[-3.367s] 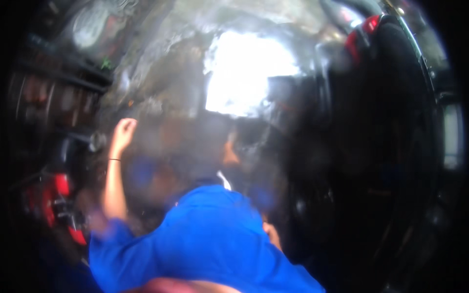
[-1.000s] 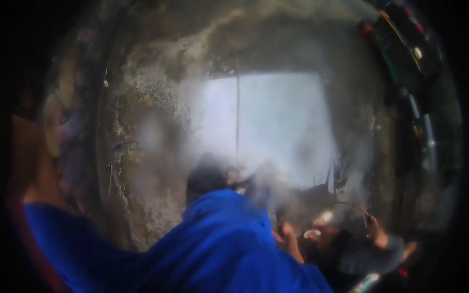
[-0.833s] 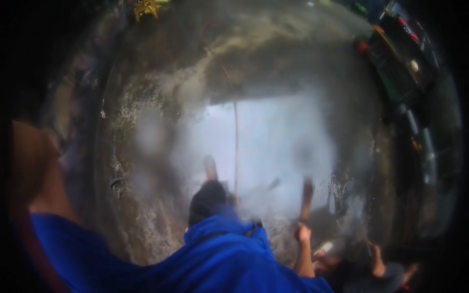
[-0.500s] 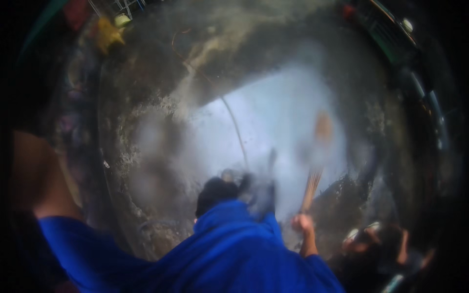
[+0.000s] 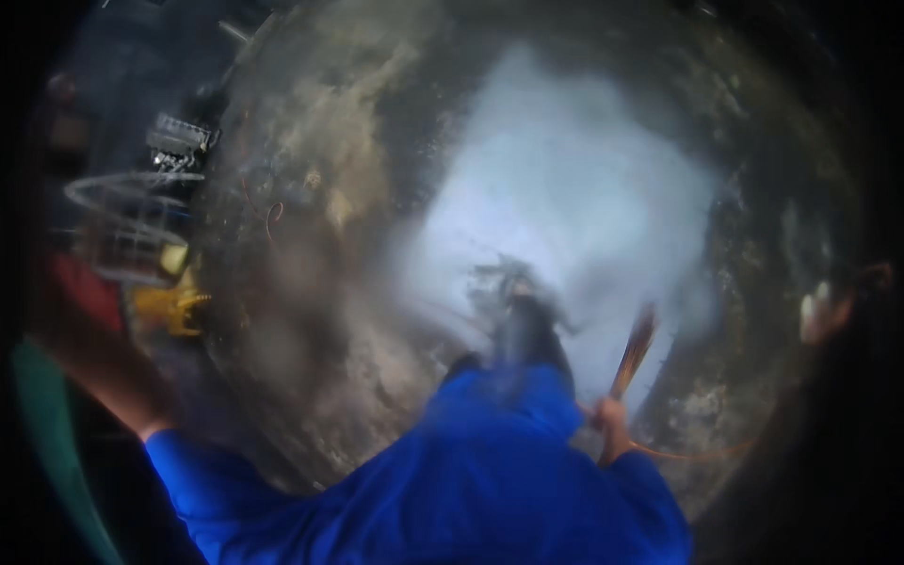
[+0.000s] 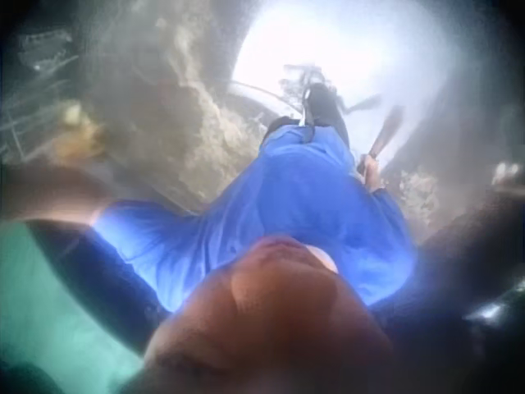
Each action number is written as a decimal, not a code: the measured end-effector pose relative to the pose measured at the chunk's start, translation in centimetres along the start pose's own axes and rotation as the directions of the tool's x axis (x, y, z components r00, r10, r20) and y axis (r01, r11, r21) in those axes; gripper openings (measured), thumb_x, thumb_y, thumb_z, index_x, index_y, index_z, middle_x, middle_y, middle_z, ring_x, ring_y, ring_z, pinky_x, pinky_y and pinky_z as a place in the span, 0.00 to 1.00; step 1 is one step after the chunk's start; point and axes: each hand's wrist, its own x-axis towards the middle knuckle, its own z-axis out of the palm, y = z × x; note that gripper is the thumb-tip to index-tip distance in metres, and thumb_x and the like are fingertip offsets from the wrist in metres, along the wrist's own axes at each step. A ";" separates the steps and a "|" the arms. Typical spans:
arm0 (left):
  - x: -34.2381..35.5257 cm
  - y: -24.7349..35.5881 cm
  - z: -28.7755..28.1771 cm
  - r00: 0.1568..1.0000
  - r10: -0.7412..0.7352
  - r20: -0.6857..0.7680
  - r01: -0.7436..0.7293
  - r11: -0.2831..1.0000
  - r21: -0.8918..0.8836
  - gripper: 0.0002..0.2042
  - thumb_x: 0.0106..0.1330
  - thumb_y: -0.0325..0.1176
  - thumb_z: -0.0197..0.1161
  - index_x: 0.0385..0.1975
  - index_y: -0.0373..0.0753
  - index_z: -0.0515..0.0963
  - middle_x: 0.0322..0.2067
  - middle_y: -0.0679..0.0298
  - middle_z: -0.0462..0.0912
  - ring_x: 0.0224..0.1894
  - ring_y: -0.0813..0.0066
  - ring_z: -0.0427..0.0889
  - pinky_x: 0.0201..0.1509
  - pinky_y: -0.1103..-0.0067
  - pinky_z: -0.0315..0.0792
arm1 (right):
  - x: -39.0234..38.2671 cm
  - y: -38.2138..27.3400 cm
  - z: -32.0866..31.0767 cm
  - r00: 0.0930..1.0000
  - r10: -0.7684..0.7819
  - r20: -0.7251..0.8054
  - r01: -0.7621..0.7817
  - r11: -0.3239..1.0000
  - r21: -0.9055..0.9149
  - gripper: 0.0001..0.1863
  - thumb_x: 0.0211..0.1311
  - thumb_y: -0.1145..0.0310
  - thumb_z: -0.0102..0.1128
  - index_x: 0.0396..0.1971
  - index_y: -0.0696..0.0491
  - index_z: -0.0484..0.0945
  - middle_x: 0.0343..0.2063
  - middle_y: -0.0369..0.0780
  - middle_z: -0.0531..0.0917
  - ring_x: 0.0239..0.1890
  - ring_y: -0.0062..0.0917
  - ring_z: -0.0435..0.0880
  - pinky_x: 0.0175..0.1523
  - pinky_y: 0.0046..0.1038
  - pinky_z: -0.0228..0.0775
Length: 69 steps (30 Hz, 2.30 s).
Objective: The person cleans the wet floor by pouring water from a large metal pot onto the ground and then scrubbing the concrete with a broom.
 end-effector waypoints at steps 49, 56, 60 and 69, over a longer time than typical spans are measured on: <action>8.5 -95.4 99.9 0.374 0.210 0.903 0.295 0.896 -0.331 0.22 0.48 0.32 0.72 0.48 0.44 0.84 0.64 0.50 0.75 0.66 0.46 0.71 0.69 0.57 0.62 | 84.7 -73.5 67.7 0.842 0.456 -0.289 0.000 0.535 0.845 0.08 0.51 0.82 0.61 0.33 0.66 0.75 0.18 0.42 0.80 0.15 0.28 0.81 0.20 0.31 0.75; 12.7 -101.0 106.5 0.423 0.178 0.889 0.568 0.712 -0.412 0.22 0.49 0.34 0.74 0.48 0.47 0.82 0.70 0.58 0.69 0.72 0.48 0.65 0.72 0.51 0.57 | 103.6 -114.3 78.4 0.999 -0.001 0.052 -0.014 0.954 0.300 0.29 0.53 0.75 0.63 0.53 0.77 0.70 0.36 0.60 0.87 0.28 0.41 0.92 0.34 0.38 0.85; 14.0 -101.4 110.2 0.418 0.203 0.885 0.580 0.691 -0.432 0.23 0.51 0.35 0.74 0.50 0.49 0.78 0.69 0.59 0.68 0.73 0.46 0.63 0.73 0.46 0.56 | 106.2 -131.1 73.4 0.961 -0.120 0.248 0.052 0.963 0.265 0.13 0.54 0.74 0.65 0.38 0.66 0.81 0.27 0.48 0.88 0.27 0.33 0.91 0.32 0.37 0.82; 15.5 -104.9 110.9 0.086 0.207 0.975 0.522 0.824 -0.221 0.29 0.52 0.38 0.74 0.58 0.53 0.79 0.67 0.60 0.69 0.72 0.51 0.63 0.74 0.46 0.53 | 83.5 -123.6 51.3 0.994 -0.011 0.109 -0.054 0.814 0.578 0.34 0.57 0.82 0.68 0.64 0.58 0.66 0.29 0.37 0.79 0.18 0.22 0.79 0.22 0.29 0.72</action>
